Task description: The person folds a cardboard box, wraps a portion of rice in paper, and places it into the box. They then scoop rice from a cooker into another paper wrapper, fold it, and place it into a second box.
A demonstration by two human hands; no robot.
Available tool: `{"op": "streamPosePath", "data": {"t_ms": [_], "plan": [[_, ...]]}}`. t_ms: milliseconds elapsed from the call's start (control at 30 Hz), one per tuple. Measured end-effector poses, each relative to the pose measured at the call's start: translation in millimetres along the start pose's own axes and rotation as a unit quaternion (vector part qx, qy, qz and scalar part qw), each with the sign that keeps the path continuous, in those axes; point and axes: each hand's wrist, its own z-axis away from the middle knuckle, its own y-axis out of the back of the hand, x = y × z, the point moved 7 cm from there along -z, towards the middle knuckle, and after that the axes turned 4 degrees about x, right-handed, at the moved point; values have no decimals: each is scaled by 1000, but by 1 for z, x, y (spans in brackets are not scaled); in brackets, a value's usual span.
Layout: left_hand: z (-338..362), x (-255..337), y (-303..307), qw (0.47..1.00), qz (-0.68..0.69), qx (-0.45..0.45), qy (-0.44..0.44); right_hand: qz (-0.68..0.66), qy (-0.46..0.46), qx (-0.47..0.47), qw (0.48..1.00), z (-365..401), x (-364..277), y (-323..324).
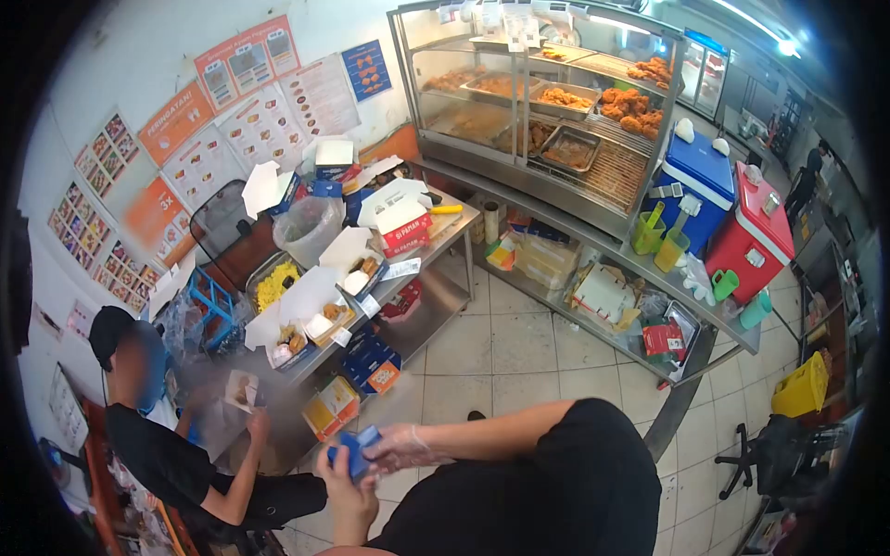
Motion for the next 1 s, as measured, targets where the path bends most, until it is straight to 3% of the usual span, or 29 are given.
{"op": "streamPosePath", "data": {"t_ms": [33, 100, 200, 233, 300, 367, 433, 500, 567, 633, 700, 767, 800, 867, 900, 967, 1000], "plan": [[5, -4, -8, 999, -30, -34, -10, 3, 6, 2, 1000, 3, 4, 4], [-2, -6, -8, 1000, -10, -12, -5, -27, 45, -50, 997, 3, 7, 14], [-24, -5, -11, 972, 192, -131, 39, -40, 76, -7, 996, 14, 4, 46], [-33, 0, -13, 971, 190, -136, 41, -47, 98, 12, 994, 21, -6, 53], [-48, 21, -22, 979, 88, -171, -63, -36, 120, -3, 992, 43, -17, 44], [-57, 29, -34, 980, 67, -165, -90, -24, 136, 61, 989, 62, -21, 42], [-71, 44, -40, 983, -2, -103, -152, -6, 163, 20, 986, 72, -29, 33], [-82, 49, -57, 987, 15, -91, -131, 12, 199, 78, 977, 85, -43, 40], [-102, 53, -71, 990, 34, -77, -111, 29, 206, 40, 977, 96, -67, 57], [-121, 64, -94, 974, 149, -141, -90, 38, 258, 13, 965, 117, -96, 81], [-136, 68, -114, 970, 155, -134, -128, 30, 255, -11, 966, 147, -120, 110], [-157, 85, -127, 962, 188, -71, -187, -80, 220, -130, 963, 191, -158, 122], [-172, 94, -140, 962, 185, -68, -188, -78, 219, -133, 964, 205, -171, 146], [-202, 129, -166, 936, 187, -85, -286, -89, 265, 32, 959, 225, -198, 215], [-216, 134, -182, 937, 185, -83, -284, -88, 262, 31, 961, 233, -213, 226], [-240, 144, -214, 934, 143, -53, -323, 102, 298, 243, 918, 264, -248, 263], [-254, 150, -227, 930, 128, -29, -343, 165, 282, 287, 900, 273, -262, 271]]}}
